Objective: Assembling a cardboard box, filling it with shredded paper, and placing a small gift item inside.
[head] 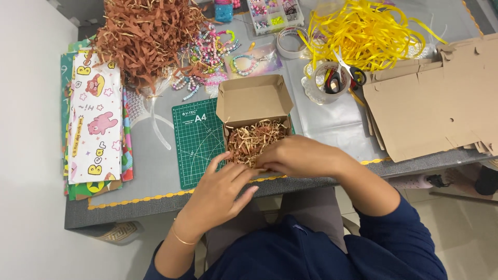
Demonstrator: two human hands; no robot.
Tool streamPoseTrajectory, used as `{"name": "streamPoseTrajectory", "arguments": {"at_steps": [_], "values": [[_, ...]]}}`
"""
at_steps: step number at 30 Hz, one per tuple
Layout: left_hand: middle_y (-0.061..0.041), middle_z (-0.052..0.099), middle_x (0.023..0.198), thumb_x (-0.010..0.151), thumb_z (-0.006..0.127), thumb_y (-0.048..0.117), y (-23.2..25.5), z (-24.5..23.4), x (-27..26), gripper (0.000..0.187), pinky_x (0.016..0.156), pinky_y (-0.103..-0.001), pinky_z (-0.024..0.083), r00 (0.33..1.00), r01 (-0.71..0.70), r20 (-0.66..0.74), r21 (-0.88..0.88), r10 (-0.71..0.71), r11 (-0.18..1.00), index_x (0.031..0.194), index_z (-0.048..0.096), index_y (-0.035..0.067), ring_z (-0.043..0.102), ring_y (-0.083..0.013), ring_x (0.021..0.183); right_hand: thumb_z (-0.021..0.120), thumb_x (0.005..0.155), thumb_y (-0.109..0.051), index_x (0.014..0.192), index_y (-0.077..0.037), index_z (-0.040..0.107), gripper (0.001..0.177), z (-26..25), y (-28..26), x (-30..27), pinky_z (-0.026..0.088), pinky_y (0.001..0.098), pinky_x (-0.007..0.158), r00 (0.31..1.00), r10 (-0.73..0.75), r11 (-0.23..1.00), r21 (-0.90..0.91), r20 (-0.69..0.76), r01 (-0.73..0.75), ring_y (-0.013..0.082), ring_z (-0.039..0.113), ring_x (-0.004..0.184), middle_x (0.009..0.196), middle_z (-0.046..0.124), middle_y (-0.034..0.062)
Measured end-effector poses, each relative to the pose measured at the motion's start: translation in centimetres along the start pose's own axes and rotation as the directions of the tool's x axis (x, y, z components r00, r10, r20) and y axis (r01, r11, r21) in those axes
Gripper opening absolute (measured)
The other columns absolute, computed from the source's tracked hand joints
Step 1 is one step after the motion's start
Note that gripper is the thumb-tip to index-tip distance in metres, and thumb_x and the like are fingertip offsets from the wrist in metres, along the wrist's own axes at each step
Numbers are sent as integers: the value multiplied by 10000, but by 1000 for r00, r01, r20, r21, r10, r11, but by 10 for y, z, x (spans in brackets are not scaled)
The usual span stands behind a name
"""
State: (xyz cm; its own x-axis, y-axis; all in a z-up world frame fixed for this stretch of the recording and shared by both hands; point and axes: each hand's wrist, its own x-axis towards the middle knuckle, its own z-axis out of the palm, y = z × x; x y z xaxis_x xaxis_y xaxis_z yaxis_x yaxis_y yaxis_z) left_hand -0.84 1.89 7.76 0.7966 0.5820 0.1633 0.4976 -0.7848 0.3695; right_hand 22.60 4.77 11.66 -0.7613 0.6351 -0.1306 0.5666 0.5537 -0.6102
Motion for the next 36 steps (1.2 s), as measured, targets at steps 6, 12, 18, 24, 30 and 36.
{"name": "streamPoseTrajectory", "arguments": {"at_steps": [6, 12, 18, 24, 30, 36], "values": [[-83, 701, 1032, 1027, 521, 360, -4, 16, -2, 340, 1165, -567, 259, 1000, 24, -14, 50, -23, 998, 1219, 644, 108, 680, -230, 1053, 612, 989, -113, 1112, -27, 763, 214, 7, 10, 15, 630, 328, 752, 997, 71, 991, -119, 42, -66, 271, 780, 880, 967, 777, 189], [-202, 443, 1458, 940, 682, 381, -5, 23, -2, 714, 1170, -598, 302, 959, 115, -268, 86, -88, 990, 1523, 387, 93, 348, -409, 1427, 400, 1066, -472, 1371, -56, 613, 558, 21, 26, 9, 407, 580, 1113, 950, -10, 970, -233, -311, -66, 401, 539, 1330, 1362, 613, 266], [-299, -72, 1670, 968, 456, 492, -12, 28, -7, 960, 1143, -758, 104, 770, 386, -156, -658, -618, 647, 1600, -113, 46, -34, -547, 1501, 291, 1003, -634, 1643, -157, 138, 813, 70, 32, -16, 145, 732, 1174, 747, 79, 992, -21, -660, -124, 508, 63, 1524, 1668, 44, 307], [-303, -69, 1673, 983, 365, 523, -9, 40, 12, 877, 1172, -735, 82, 795, 416, 74, -788, -602, 453, 1620, -100, 138, -15, -522, 1513, 292, 1041, -491, 1633, -76, -1, 780, 104, 36, -16, 131, 748, 1161, 599, 573, 728, 683, -559, -60, 520, 99, 1516, 1680, 39, 310], [-296, -101, 1670, 1008, 303, 536, -11, 46, 12, 841, 1179, -696, 31, 800, 379, 43, -810, -599, 448, 1617, -137, 159, -74, -514, 1511, 274, 1004, -549, 1633, -73, 13, 831, 97, 32, -13, 243, 763, 1125, 655, 541, 722, 691, -527, -40, 589, 218, 1457, 1635, 66, 388], [-248, 19, 1687, 968, 357, 612, -50, 19, 10, 894, 1230, -595, 54, 708, 363, -90, -804, -701, 470, 1632, 4, 129, 26, -423, 1550, 190, 984, -653, 1636, -68, 127, 879, 86, 79, -20, 221, 644, 1184, 598, 562, 689, 723, -571, 43, 499, 222, 1501, 1640, 208, 308]]}}
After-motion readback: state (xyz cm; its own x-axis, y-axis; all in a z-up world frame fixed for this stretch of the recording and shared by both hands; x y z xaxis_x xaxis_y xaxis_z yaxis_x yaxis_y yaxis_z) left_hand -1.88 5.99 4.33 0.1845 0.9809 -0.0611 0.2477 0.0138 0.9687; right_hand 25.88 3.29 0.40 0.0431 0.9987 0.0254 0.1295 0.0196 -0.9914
